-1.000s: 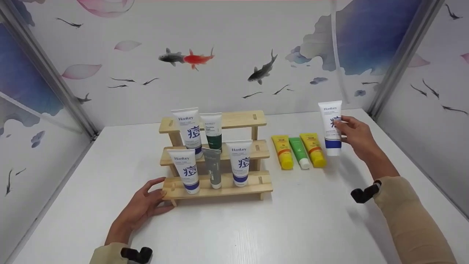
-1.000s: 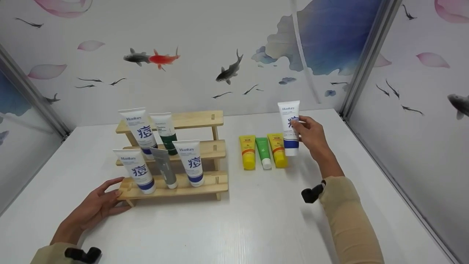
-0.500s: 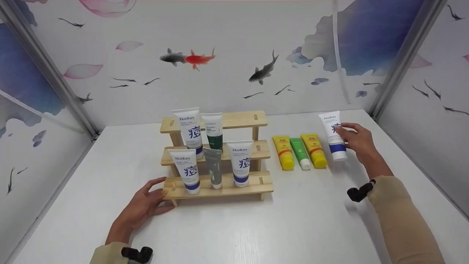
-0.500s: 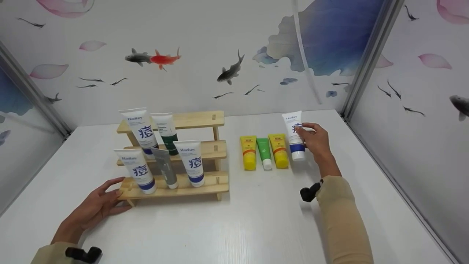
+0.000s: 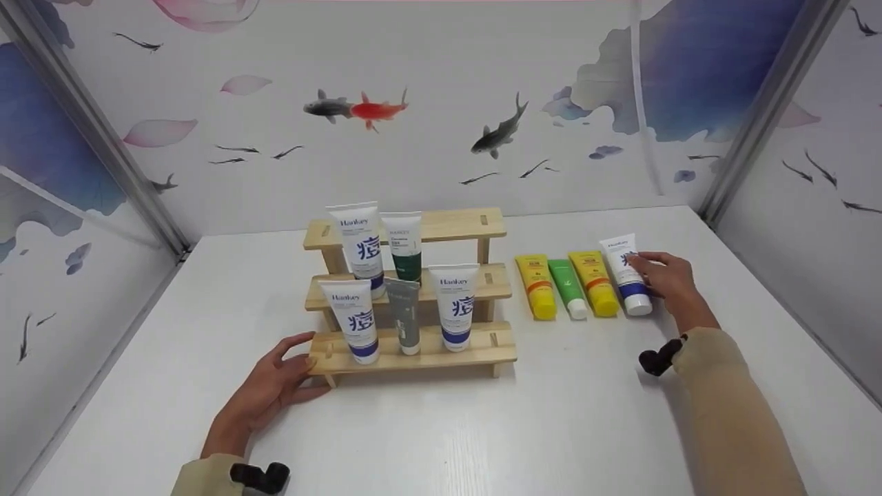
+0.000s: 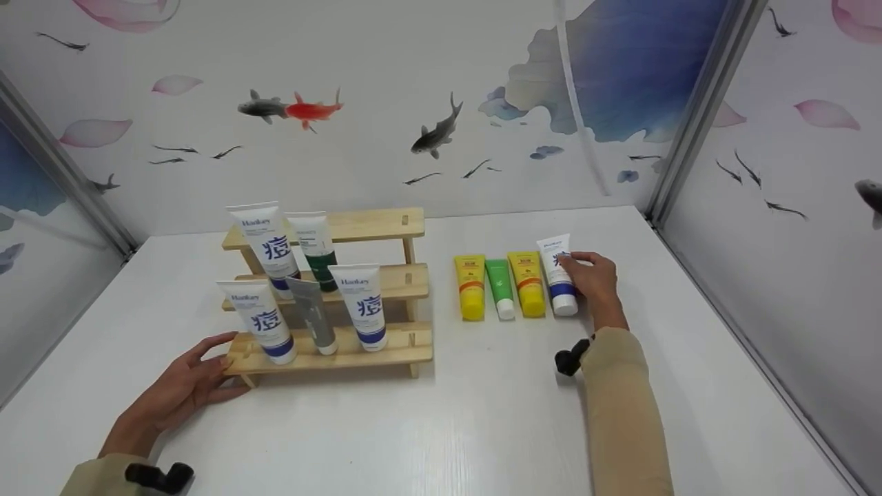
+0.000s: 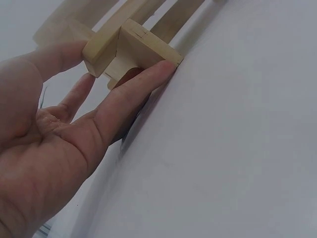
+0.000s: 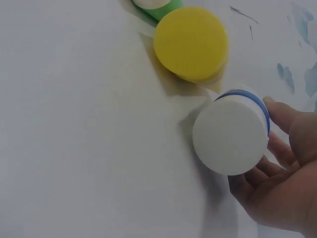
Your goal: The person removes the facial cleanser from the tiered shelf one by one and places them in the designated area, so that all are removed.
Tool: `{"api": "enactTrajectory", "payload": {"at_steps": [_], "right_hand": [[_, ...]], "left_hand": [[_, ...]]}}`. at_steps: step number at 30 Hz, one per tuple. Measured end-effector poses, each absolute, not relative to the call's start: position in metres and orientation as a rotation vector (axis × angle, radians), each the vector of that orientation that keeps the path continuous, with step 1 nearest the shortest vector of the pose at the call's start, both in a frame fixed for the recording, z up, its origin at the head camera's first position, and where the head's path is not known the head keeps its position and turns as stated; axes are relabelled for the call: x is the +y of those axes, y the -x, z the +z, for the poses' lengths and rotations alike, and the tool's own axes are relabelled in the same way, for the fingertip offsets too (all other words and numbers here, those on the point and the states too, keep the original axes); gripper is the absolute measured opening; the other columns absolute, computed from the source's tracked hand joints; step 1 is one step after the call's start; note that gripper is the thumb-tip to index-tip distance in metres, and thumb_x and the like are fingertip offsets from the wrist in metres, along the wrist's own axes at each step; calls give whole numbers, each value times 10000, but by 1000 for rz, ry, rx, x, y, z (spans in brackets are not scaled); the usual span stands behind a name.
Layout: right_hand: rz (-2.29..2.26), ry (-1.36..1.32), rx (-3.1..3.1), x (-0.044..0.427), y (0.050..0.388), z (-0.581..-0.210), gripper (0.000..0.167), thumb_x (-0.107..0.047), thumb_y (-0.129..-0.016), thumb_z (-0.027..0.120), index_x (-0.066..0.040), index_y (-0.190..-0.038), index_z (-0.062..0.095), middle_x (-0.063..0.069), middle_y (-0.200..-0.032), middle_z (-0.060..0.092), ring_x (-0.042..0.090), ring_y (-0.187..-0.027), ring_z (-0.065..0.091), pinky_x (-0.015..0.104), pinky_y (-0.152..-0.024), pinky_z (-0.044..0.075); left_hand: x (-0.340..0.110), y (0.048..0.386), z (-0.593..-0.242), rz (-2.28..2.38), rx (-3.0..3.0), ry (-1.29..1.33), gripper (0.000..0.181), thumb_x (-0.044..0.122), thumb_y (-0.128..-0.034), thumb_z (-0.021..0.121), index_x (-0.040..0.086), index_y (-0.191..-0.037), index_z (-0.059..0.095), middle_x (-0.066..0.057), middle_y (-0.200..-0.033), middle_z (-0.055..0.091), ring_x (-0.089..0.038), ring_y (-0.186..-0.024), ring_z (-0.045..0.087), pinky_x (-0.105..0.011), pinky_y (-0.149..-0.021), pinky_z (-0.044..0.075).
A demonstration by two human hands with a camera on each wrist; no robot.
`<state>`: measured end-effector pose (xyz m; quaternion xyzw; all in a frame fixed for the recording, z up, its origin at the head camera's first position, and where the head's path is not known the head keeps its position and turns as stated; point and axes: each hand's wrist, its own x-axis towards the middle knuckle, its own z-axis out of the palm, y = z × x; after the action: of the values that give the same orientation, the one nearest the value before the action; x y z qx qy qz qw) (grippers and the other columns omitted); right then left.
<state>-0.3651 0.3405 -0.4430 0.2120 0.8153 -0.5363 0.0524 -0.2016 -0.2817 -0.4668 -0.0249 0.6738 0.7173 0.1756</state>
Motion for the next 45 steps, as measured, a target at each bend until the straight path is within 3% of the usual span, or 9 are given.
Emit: {"api": "enactTrajectory", "payload": {"at_steps": [27, 37, 45], "right_hand": [[-1575, -658, 2437, 347, 362, -439, 645, -404, -1024, 524, -157, -1575, 298, 183, -1648, 256, 346, -1447, 367, 424, -1233, 357], [-1629, -538, 2605, 326, 352, -416, 589, -360, -1026, 541, -120, -1538, 375, 160, -1591, 383, 328, -1408, 422, 413, -1216, 386], [-1734, -307, 2660, 291, 337, -383, 597, -437, -993, 573, -141, -1495, 444, 131, -1531, 470, 272, -1355, 518, 341, -1141, 467]], "left_hand": [[-280, 201, -465, 2008, 1956, 96, 713, 240, -1000, 610, 153, -1571, 192, -248, -1565, 333, -247, -1295, 582, -434, -1037, 549], [-280, 200, -466, 2010, 1951, 102, 703, 235, -1003, 603, 154, -1570, 195, -233, -1566, 327, -237, -1283, 589, -434, -1040, 548], [-281, 201, -466, 2018, 1934, 81, 703, 218, -1003, 603, 147, -1572, 196, -234, -1552, 343, -199, -1245, 609, -426, -1037, 550]]}}
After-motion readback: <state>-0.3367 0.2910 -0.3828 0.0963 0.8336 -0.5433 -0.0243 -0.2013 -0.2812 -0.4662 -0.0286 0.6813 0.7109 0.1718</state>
